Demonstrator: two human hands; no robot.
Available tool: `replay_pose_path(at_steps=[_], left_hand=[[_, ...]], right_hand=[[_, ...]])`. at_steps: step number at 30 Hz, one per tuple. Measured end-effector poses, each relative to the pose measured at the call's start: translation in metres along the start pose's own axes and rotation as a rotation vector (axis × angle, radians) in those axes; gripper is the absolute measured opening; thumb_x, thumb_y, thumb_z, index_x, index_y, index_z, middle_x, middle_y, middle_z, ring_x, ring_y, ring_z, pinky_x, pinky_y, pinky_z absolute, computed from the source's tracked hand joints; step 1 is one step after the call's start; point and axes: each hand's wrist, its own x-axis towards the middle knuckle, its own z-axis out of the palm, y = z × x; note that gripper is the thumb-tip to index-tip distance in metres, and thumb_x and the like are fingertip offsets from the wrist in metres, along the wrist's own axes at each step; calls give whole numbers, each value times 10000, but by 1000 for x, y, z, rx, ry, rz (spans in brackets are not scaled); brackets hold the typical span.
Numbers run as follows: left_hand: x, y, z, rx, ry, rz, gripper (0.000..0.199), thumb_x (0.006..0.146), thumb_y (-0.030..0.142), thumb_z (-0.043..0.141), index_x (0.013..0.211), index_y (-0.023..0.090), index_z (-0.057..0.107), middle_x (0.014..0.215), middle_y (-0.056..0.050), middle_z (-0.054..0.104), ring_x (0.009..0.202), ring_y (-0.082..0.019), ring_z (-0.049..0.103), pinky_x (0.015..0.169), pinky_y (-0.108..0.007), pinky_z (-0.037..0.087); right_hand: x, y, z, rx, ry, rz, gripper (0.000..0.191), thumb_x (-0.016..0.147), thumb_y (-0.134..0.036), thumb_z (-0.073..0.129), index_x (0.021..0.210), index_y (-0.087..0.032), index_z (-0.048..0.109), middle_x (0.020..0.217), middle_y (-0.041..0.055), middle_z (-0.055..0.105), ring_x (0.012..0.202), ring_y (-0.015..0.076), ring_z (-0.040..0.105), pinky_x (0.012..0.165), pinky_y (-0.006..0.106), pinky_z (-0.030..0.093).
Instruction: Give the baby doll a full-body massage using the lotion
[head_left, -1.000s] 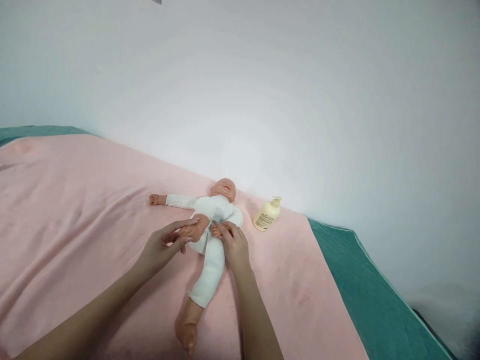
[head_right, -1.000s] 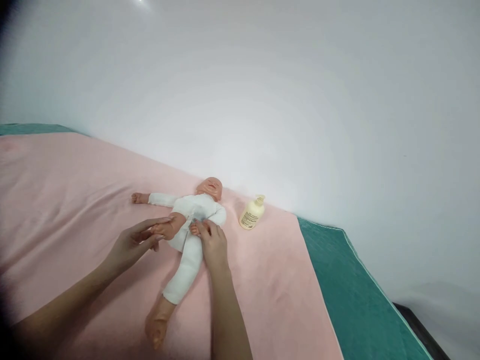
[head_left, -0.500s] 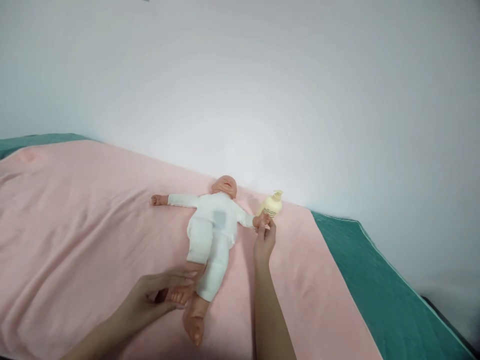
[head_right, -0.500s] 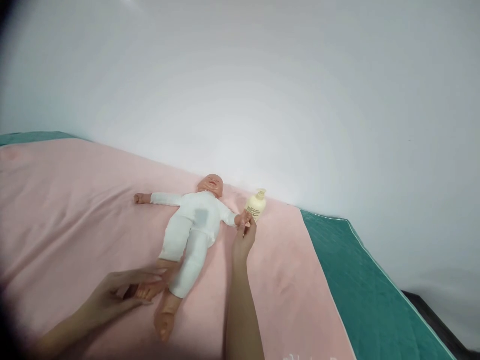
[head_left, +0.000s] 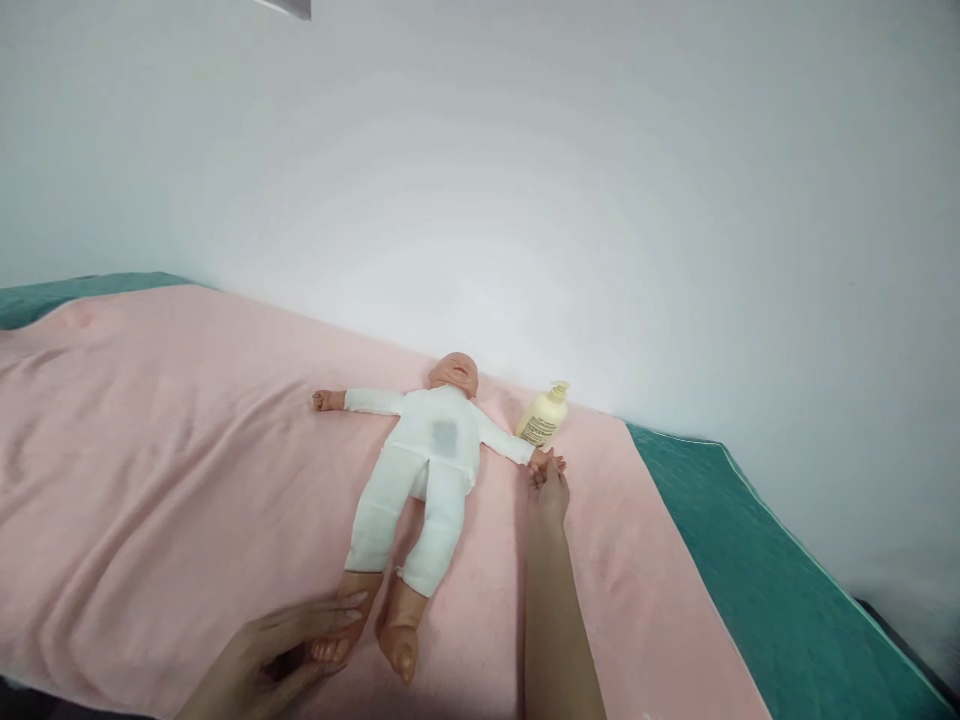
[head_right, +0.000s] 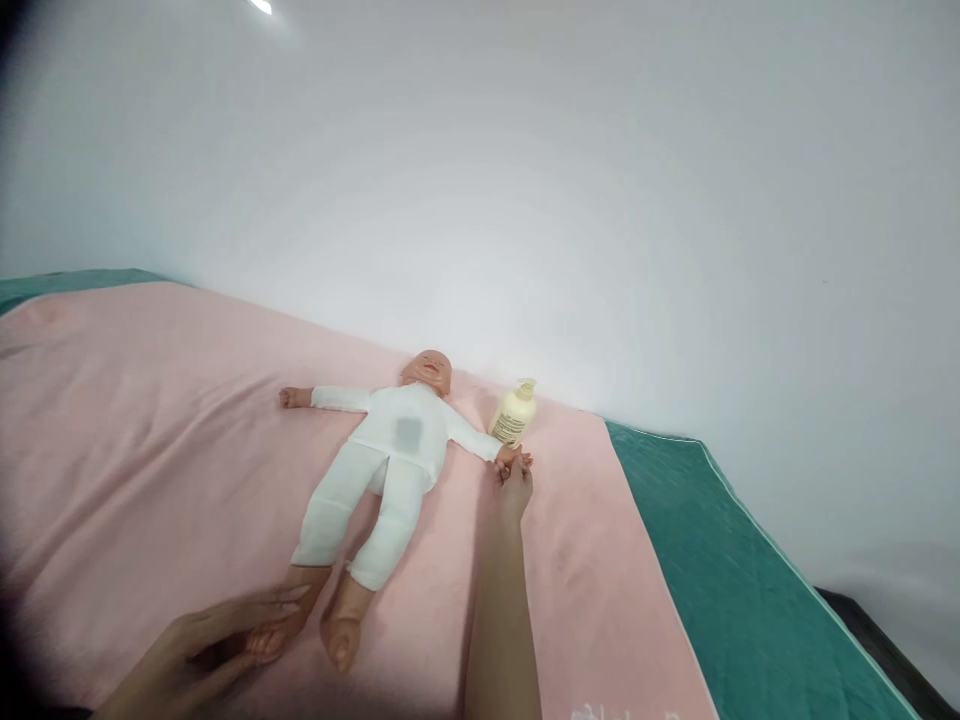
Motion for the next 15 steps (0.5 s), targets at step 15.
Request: replay_pose_path(at_steps=[15], left_hand=[[91,38,-19,-375,322,-155,326,770,382,707,1051,216,706,1141,-95,688,586,-147,635,535,-258,550]], right_hand=[[-86,-8,48,-447,-522,-807,337,876,-272,533,1204,-217,591,1158,99,584,1002,196,595,777,312,526]])
